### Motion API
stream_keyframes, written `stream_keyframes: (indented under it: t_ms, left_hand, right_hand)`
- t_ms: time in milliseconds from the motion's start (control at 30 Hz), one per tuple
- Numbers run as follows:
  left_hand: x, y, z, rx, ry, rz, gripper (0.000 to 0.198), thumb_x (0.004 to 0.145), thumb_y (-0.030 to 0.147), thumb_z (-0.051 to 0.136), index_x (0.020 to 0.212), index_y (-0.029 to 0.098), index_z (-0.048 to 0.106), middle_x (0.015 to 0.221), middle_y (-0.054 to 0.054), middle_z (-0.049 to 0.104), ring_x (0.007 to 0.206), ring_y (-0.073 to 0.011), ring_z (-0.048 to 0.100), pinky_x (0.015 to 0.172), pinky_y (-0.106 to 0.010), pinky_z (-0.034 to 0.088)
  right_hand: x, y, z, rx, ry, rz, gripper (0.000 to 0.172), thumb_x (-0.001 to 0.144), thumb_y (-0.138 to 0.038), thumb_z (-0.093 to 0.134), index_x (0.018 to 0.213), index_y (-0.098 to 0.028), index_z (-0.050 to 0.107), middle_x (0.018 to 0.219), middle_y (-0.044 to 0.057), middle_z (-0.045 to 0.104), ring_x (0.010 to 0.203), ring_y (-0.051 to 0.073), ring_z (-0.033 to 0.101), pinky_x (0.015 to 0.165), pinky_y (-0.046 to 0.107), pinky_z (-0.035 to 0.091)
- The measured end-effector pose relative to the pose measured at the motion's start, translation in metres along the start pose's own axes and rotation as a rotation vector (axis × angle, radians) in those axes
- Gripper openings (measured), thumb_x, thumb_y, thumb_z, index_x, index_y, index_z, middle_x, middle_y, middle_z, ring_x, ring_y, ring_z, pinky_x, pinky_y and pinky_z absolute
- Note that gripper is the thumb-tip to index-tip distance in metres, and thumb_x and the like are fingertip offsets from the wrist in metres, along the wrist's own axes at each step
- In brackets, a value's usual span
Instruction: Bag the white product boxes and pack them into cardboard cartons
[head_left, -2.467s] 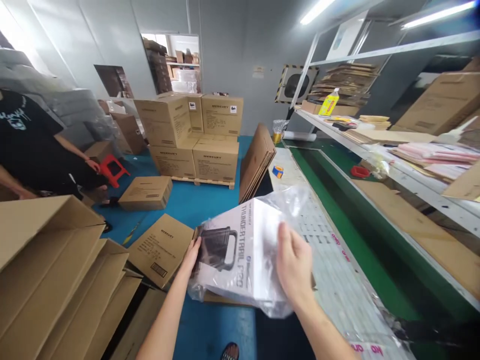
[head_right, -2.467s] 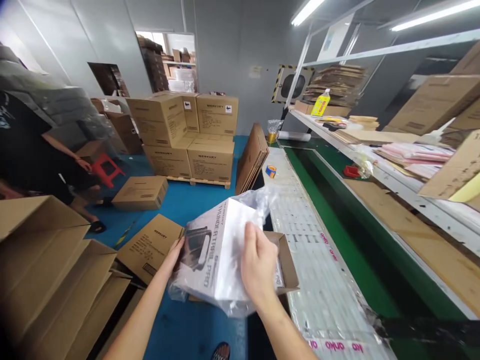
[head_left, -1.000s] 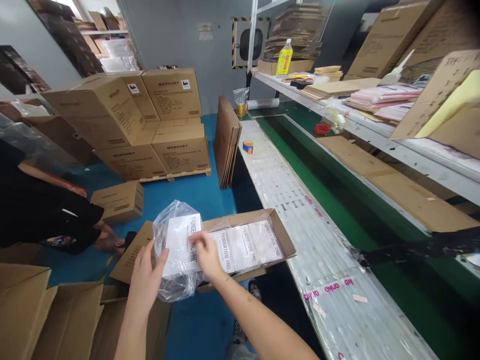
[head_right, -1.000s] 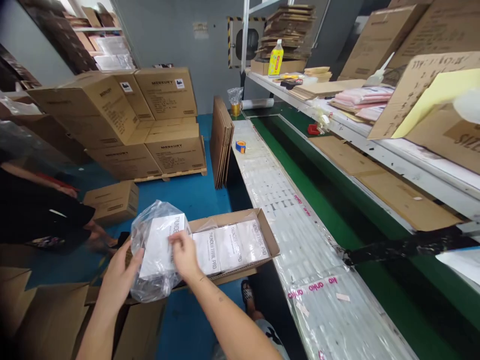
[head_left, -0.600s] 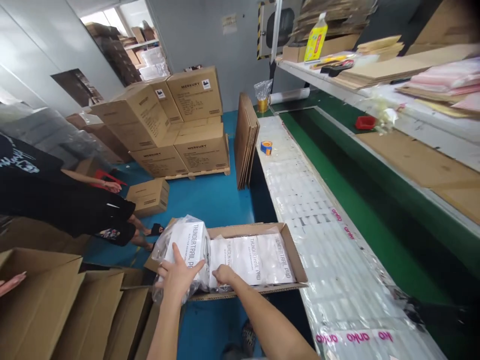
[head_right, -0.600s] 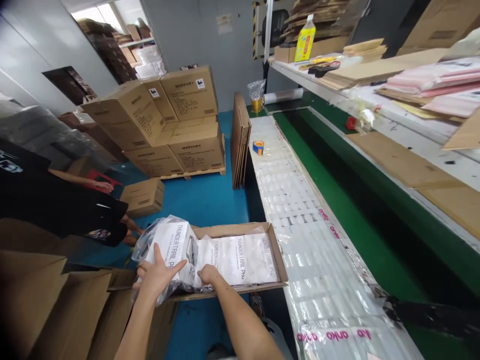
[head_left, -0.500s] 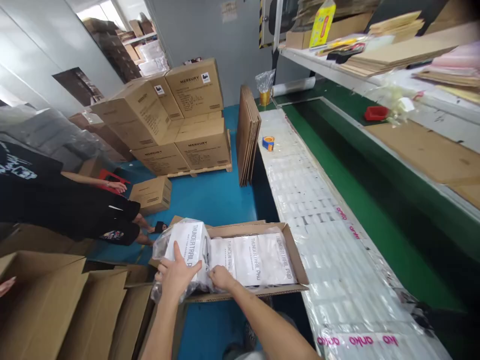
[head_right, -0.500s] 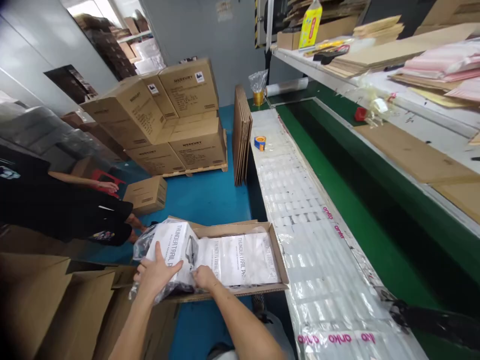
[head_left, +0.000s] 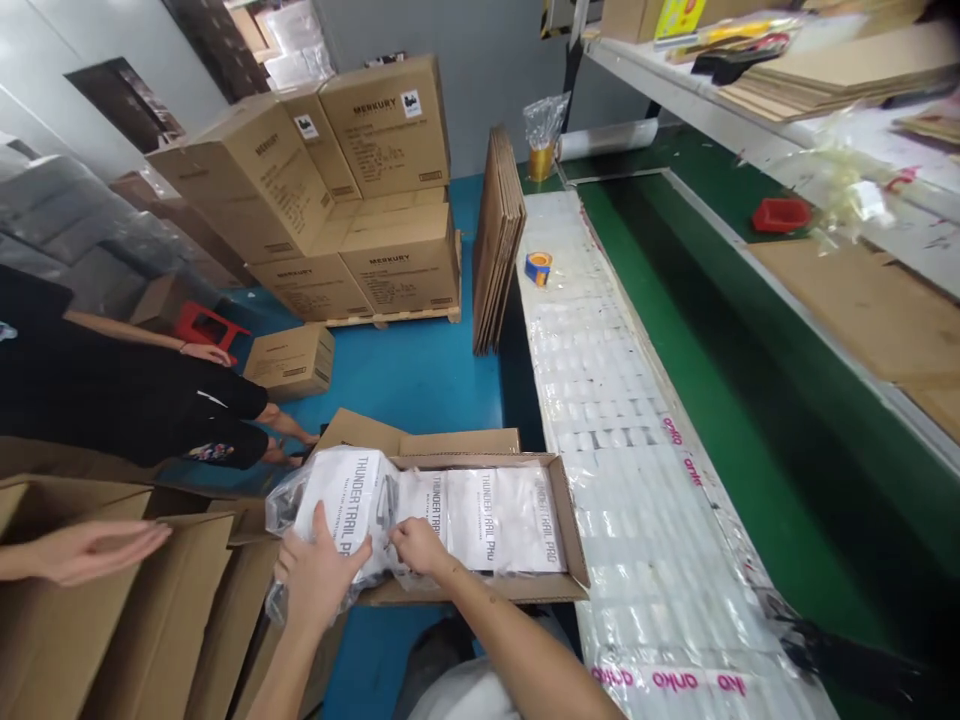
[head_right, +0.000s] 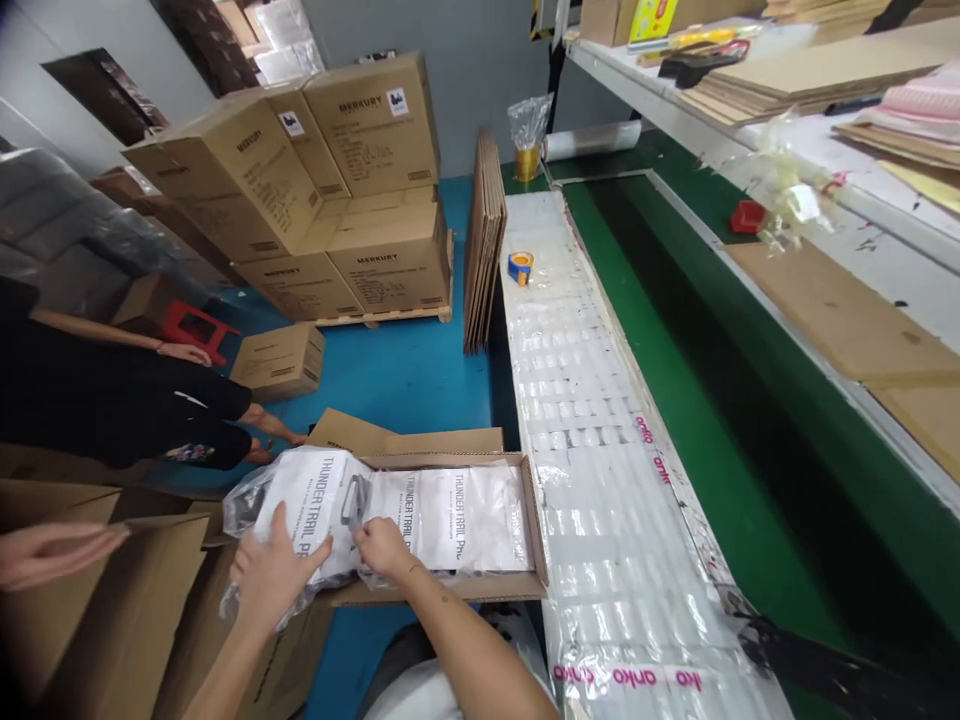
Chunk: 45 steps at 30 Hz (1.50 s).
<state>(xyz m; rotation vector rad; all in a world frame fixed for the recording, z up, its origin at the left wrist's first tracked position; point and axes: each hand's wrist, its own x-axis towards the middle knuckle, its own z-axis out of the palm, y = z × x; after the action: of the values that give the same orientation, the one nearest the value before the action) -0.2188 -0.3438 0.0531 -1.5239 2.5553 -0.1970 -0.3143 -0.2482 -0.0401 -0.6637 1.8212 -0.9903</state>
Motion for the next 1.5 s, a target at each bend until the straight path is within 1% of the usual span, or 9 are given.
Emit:
stream_keyframes:
  t_ms: [167,300,533,667,867,1133,1333,1433,1500]
  left_hand:
    - [-0.008,-0.025,0.031,-0.011,-0.045,0.005,0.091,0.085,0.059,0.06,0.158,0.013,0.029,0.138,-0.031,0.042,0.117,-0.044,0.057,0.097,-0.047,0.043]
    - [0.006,-0.007,0.05,0.105,-0.086,0.191,0.087,0.092,0.059,0.054,0.156,0.005,0.032,0.151,-0.04,0.03,0.138,-0.0519,0.039,0.111,-0.054,0.031]
    - [0.027,0.006,0.04,-0.037,-0.276,0.345,0.078,0.093,0.043,0.055,0.16,0.015,0.026,0.165,-0.03,0.008,0.151,-0.0527,0.008,0.118,-0.059,0.014]
    - [0.046,0.002,0.028,-0.207,-0.409,0.12,0.112,0.073,0.061,0.074,0.161,0.02,0.019,0.161,-0.037,0.011,0.143,-0.0571,0.026,0.108,-0.059,0.028]
    - [0.068,0.024,0.025,-0.254,-0.27,0.07,0.111,0.066,0.052,0.078,0.159,0.023,0.024,0.152,-0.031,0.029,0.133,-0.0475,0.041,0.106,-0.051,0.027]
    - [0.023,-0.031,0.073,-0.282,-0.063,0.046,0.103,0.069,0.053,0.078,0.155,0.016,0.034,0.142,-0.03,0.036,0.121,-0.0458,0.049,0.101,-0.049,0.033]
    - [0.044,-0.008,0.126,-0.131,-0.392,0.352,0.071,0.095,0.043,0.055,0.154,0.009,0.037,0.154,-0.037,0.029,0.144,-0.0465,0.035,0.113,-0.05,0.029]
    - [0.054,0.005,0.123,-0.119,-0.513,0.512,0.062,0.09,0.019,0.059,0.149,0.006,0.046,0.157,-0.035,0.029,0.148,-0.0439,0.03,0.115,-0.047,0.03]
    - [0.067,0.002,0.104,-0.148,-0.547,0.551,0.059,0.087,0.017,0.06,0.145,0.007,0.052,0.149,-0.03,0.047,0.14,-0.0406,0.045,0.111,-0.043,0.037]
  right_hand:
    - [-0.004,0.014,-0.011,0.042,0.027,0.016,0.049,0.098,-0.022,0.043,0.05,-0.018,0.052,0.056,0.005,0.062,0.07,0.017,0.063,0.078,0.024,0.043]
    - [-0.001,0.014,-0.006,0.096,-0.006,-0.012,0.048,0.096,-0.024,0.05,0.048,-0.018,0.052,0.049,0.001,0.054,0.063,0.015,0.057,0.077,0.023,0.041]
    - [0.018,0.008,0.006,0.213,-0.045,0.068,0.045,0.096,-0.028,0.039,0.053,-0.019,0.048,0.045,-0.002,0.046,0.043,0.011,0.037,0.053,0.024,0.032]
    - [0.008,0.019,0.016,0.251,-0.054,0.101,0.041,0.092,-0.031,0.039,0.052,-0.021,0.041,0.046,-0.001,0.046,0.042,0.011,0.035,0.049,0.025,0.029]
    - [0.005,0.028,0.019,0.248,0.059,0.163,0.043,0.092,-0.042,0.037,0.054,-0.022,0.039,0.047,-0.001,0.045,0.043,0.01,0.038,0.049,0.024,0.032]
    - [0.0,-0.004,0.022,0.109,0.064,0.016,0.042,0.093,-0.034,0.045,0.055,-0.018,0.05,0.053,0.0,0.053,0.055,0.012,0.047,0.064,0.024,0.04]
    - [-0.017,-0.018,0.029,0.007,0.034,-0.004,0.043,0.097,-0.032,0.045,0.057,-0.017,0.052,0.055,0.001,0.056,0.059,0.013,0.052,0.068,0.024,0.041]
    - [-0.033,-0.018,0.017,-0.049,0.066,-0.013,0.037,0.096,-0.037,0.051,0.065,-0.017,0.058,0.065,0.004,0.063,0.068,0.017,0.057,0.074,0.027,0.043]
    - [-0.053,-0.01,-0.007,-0.106,0.309,-0.013,0.03,0.097,-0.037,0.048,0.081,-0.018,0.065,0.087,0.009,0.07,0.084,0.021,0.063,0.085,0.03,0.046]
